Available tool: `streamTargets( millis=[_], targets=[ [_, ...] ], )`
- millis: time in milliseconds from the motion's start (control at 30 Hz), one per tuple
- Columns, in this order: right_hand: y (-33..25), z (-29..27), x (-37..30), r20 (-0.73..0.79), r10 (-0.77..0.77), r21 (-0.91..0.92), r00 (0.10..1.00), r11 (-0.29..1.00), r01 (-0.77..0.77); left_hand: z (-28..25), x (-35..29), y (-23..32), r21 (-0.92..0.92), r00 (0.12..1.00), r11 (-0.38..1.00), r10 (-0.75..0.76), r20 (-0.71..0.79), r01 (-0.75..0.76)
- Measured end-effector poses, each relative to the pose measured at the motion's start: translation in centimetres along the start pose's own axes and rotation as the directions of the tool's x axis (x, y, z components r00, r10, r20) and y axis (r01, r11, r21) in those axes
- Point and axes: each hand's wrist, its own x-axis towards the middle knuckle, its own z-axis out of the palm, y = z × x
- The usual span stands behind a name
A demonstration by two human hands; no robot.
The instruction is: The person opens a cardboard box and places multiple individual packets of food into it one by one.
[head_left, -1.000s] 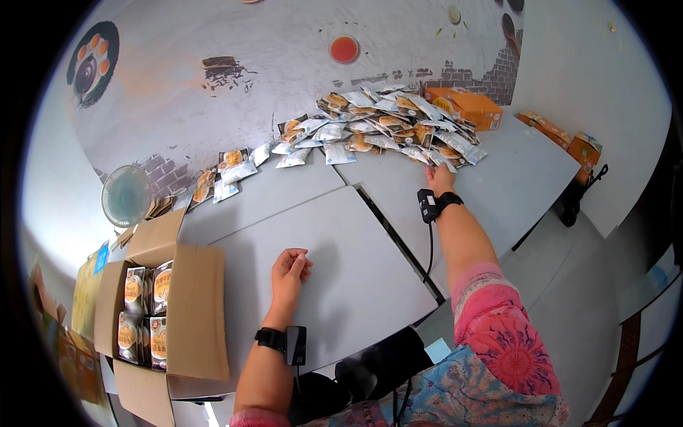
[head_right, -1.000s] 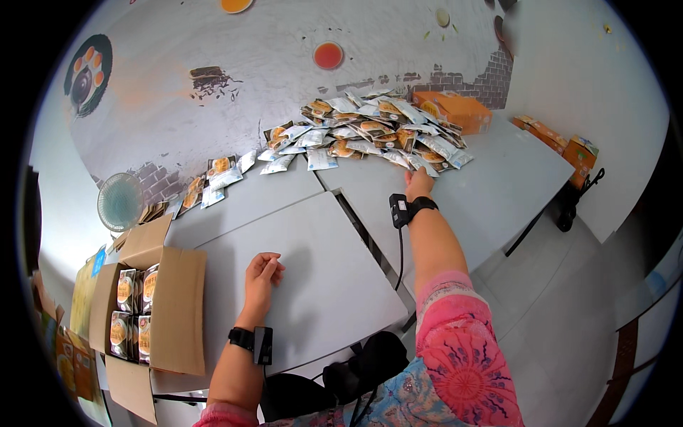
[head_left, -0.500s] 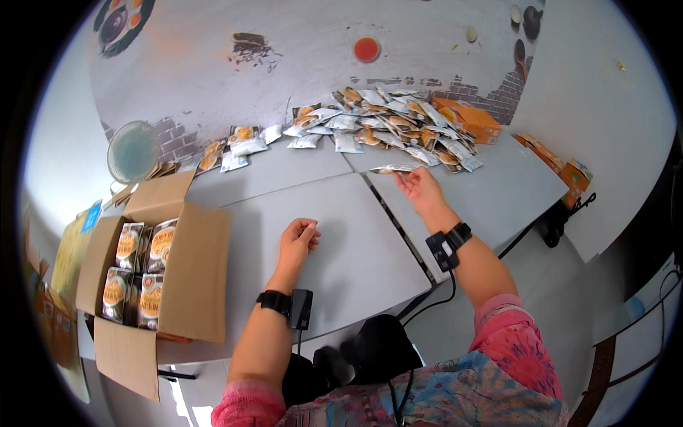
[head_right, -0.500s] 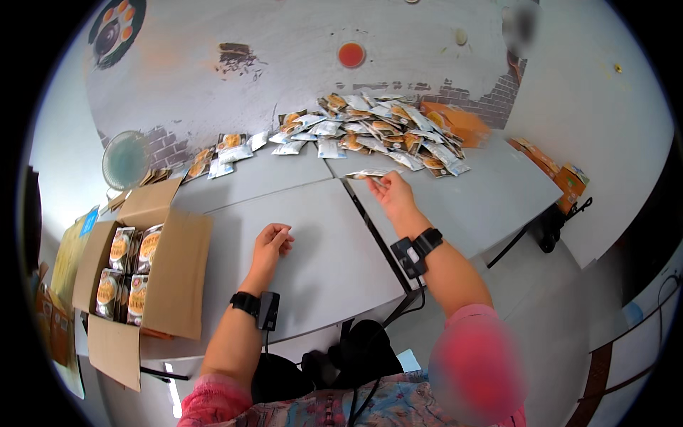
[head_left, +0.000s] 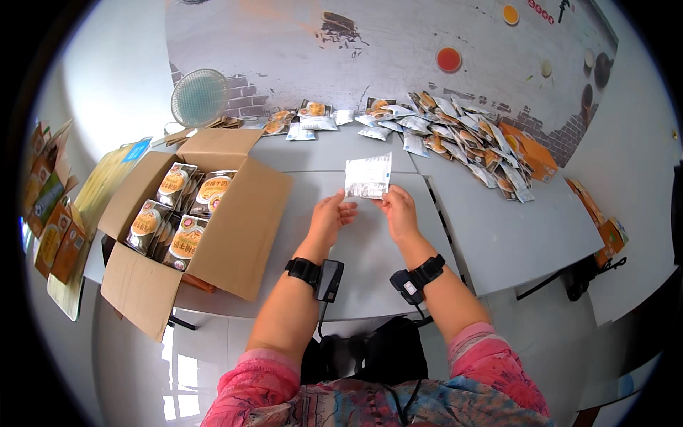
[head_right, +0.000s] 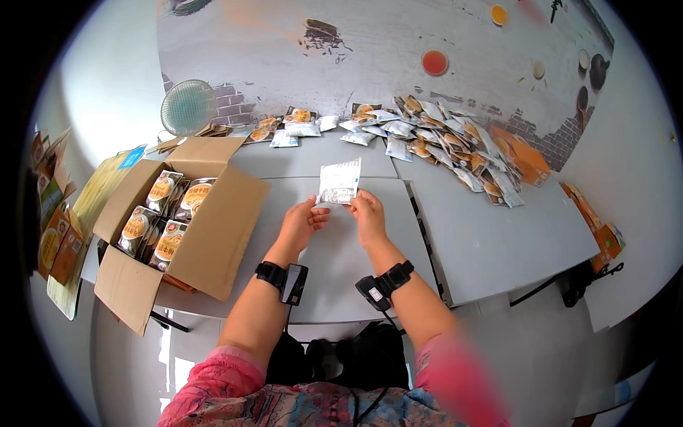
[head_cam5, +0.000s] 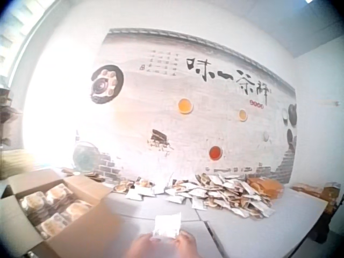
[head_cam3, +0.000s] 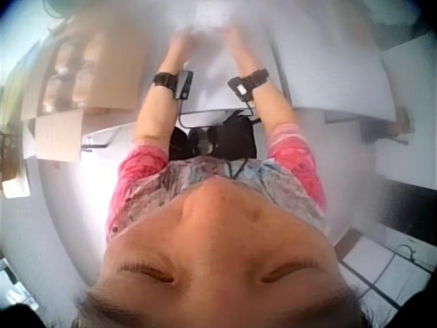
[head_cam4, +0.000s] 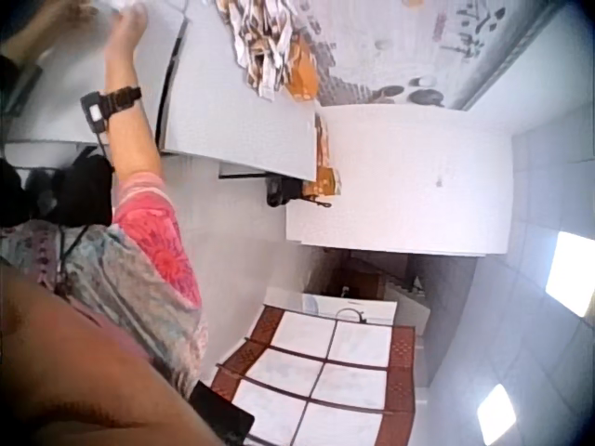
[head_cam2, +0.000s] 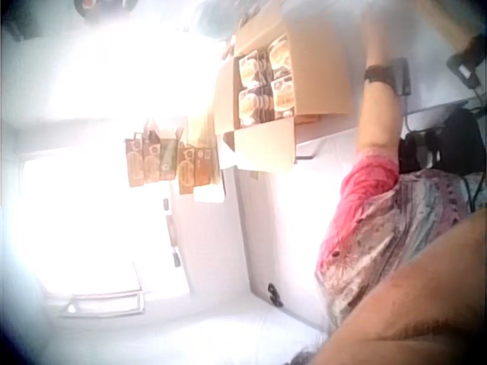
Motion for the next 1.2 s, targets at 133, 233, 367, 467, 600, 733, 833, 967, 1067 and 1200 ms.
streamTargets(
  millis=[133, 233, 367, 467, 600, 733, 833, 967, 1067, 1200],
  targets=[
    [1.4, -0.6, 0.0, 0.042, -0.027, -0.252, 0.999, 0.967, 0.036, 0.3, -0.5, 0.8, -0.067, 0.995, 0.993, -0.095, 0.037, 0.097],
    [0.7, -0.7, -0.7, 0.166, -0.023, -0.304, 0.986, 0.950, 0.074, 0.8, -1.0, 1.5, -0.246, 0.979, 0.953, -0.145, 0.146, 0.178],
    [-1.2, 0.6, -1.8, 0.363, -0.067, -0.195, 0.929, 0.970, 0.146, 0.4, -1.5, 2.3, -0.418, 0.945, 0.876, -0.112, 0.307, 0.239],
    [-1.2, 0.6, -2.0, 0.477, 0.045, -0.138, 0.878, 0.990, 0.025, -0.6, -1.3, 2.3, -0.552, 0.935, 0.792, -0.064, 0.348, 0.260],
    [0.0, 0.2, -1.6, 0.219, 0.075, -0.108, 0.973, 0.993, -0.052, -0.3, -1.3, 2.0, -0.632, 0.922, 0.726, -0.009, 0.388, 0.273],
    [-0.1, 0.3, -1.3, -0.031, 0.179, -0.057, 0.983, 0.982, -0.181, -0.3, -1.6, 1.8, -0.522, 0.914, 0.822, 0.005, 0.405, 0.226],
    [-0.1, 0.1, -1.2, -0.076, 0.223, -0.030, 0.972, 0.974, -0.226, -0.7, -1.4, 1.3, -0.419, 0.915, 0.877, -0.056, 0.399, 0.236],
    [0.6, -0.8, -0.8, -0.051, 0.364, 0.042, 0.930, 0.931, -0.362, 0.1, -1.9, 1.2, -0.302, 0.909, 0.918, -0.123, 0.399, 0.257],
    [0.6, -0.2, -1.0, -0.016, 0.450, 0.217, 0.893, 0.873, -0.436, 0.8, -2.2, 1.1, -0.166, 0.885, 0.959, -0.135, 0.446, 0.230],
    [0.9, 0.0, -1.3, -0.016, 0.340, 0.245, 0.940, 0.913, -0.326, 1.8, -2.8, 1.0, -0.078, 0.922, 0.993, -0.053, 0.383, 0.089]
  ],
)
